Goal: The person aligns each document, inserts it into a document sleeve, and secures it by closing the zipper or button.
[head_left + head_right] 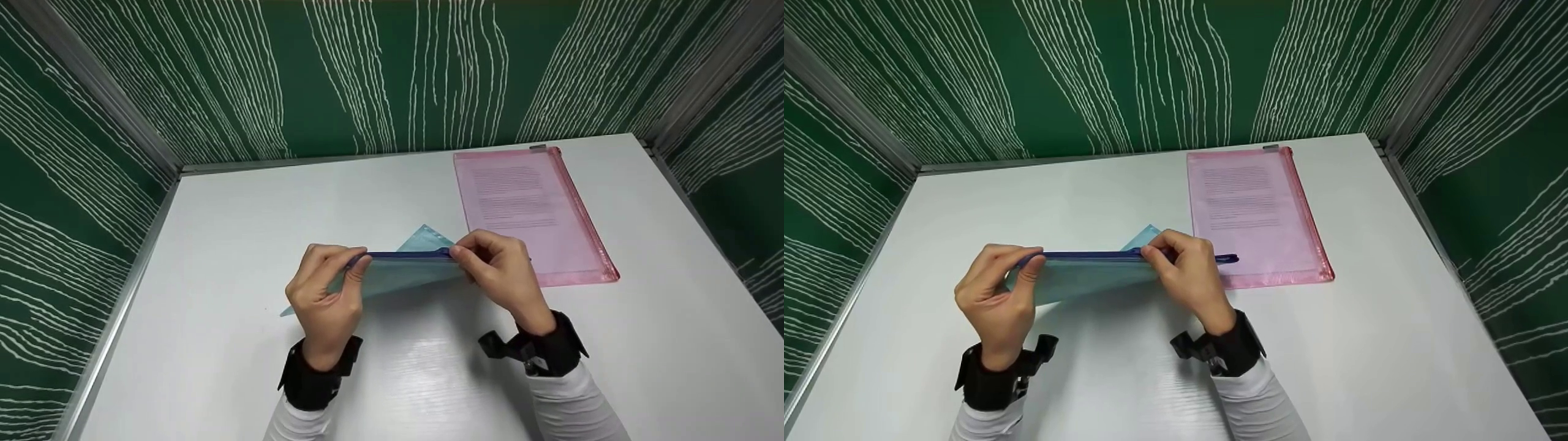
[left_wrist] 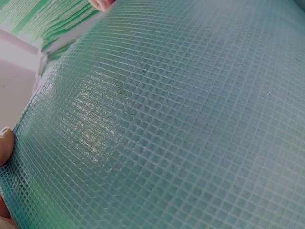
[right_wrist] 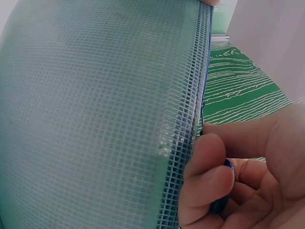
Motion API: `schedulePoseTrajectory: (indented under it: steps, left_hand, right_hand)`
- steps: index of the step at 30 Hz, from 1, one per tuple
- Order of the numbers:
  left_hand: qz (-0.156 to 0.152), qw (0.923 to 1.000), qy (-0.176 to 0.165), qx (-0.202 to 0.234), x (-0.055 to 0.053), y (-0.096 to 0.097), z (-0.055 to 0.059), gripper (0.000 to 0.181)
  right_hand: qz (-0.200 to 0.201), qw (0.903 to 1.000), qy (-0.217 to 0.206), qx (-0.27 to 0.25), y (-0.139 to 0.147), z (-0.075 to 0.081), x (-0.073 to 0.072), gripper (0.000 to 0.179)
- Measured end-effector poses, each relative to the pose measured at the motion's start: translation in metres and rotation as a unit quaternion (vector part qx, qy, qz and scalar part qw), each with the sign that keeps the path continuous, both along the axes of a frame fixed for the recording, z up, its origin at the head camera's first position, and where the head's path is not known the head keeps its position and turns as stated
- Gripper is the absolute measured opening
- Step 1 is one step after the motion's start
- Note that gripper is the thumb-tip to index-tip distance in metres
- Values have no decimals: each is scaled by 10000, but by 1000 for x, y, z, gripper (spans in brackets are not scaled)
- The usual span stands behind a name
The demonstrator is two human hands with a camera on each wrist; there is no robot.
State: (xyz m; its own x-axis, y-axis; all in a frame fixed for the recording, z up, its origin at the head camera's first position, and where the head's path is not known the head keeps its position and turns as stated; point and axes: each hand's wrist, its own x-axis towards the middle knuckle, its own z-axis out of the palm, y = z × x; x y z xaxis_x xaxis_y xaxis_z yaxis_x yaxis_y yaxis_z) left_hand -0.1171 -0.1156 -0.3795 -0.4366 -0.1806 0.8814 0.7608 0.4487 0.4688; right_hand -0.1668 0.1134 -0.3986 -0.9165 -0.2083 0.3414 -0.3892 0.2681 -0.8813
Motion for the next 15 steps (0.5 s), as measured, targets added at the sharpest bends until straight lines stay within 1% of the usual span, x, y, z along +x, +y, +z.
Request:
schedulePoseTrajectory:
  steps: [6, 11, 15]
  left_hand:
    - [-8, 10000, -20, 51, -1, -1, -2, 17]
    - [58, 9999, 50, 146, 0, -5, -1, 16]
    - [55, 9998, 47, 160, 0, -7, -1, 17]
  right_hand:
    - [12, 10000, -57, 14, 0, -1, 0, 12]
    - [-211, 9997, -147, 13, 2, 1, -2, 11]
    - [-306, 9993, -231, 55, 0, 12, 3, 9]
